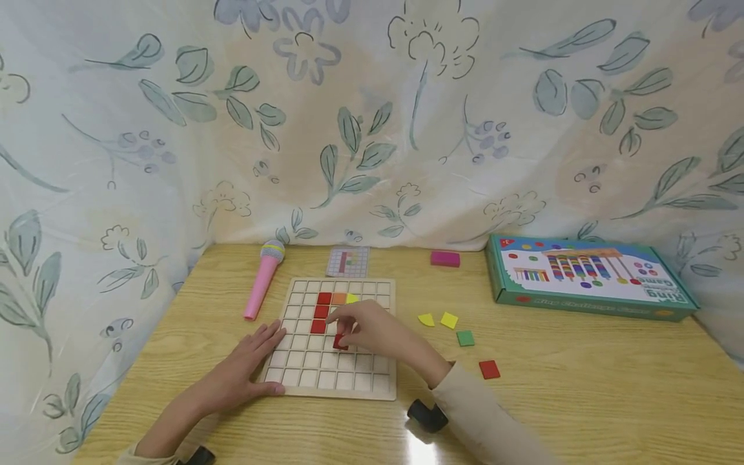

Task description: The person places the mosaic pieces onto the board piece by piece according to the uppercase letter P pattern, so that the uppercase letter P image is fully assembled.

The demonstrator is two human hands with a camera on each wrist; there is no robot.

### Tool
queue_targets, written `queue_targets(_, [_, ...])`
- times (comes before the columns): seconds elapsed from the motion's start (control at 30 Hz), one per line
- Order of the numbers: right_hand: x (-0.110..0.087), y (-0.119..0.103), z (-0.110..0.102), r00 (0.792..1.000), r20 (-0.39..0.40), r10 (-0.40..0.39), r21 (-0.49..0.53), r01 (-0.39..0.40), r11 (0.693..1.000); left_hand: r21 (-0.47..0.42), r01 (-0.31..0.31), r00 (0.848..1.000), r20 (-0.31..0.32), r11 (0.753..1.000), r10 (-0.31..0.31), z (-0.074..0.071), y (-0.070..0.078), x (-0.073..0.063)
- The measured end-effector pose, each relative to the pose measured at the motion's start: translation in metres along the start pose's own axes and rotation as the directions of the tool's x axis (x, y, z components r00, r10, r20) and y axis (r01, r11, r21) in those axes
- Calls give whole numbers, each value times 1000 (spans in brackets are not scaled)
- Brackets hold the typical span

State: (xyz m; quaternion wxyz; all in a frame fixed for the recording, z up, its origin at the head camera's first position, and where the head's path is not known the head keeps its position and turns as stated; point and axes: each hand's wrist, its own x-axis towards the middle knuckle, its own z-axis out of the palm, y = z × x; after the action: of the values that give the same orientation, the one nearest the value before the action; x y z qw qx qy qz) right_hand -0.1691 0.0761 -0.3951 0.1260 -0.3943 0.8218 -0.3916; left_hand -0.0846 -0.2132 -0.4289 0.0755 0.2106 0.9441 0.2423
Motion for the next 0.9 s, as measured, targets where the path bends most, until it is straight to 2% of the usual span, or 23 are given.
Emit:
queue_targets(0.17, [25, -3, 12, 1000, -3, -22, 57, 22, 998, -3, 9, 1000, 3, 1000, -9, -2, 1, -1])
queue_targets(0.33, [41, -2, 24, 1000, 14, -14, 79, 13, 997, -6, 7, 1000, 3, 1000, -7, -3, 2, 0])
queue_targets(0.63, [48, -5, 35, 998, 33, 45, -32, -44, 999, -11, 12, 1000, 11, 1000, -12, -3, 1, 1])
queue_targets(0.8, [49, -9, 38, 995, 40, 94, -102, -90, 991, -21, 17, 1000, 12, 1000, -17, -4, 1, 0])
queue_targets(0.9, [49, -11, 38, 994, 46, 98, -143, -91, 986, -22, 20, 1000, 15, 1000, -19, -4, 2, 0])
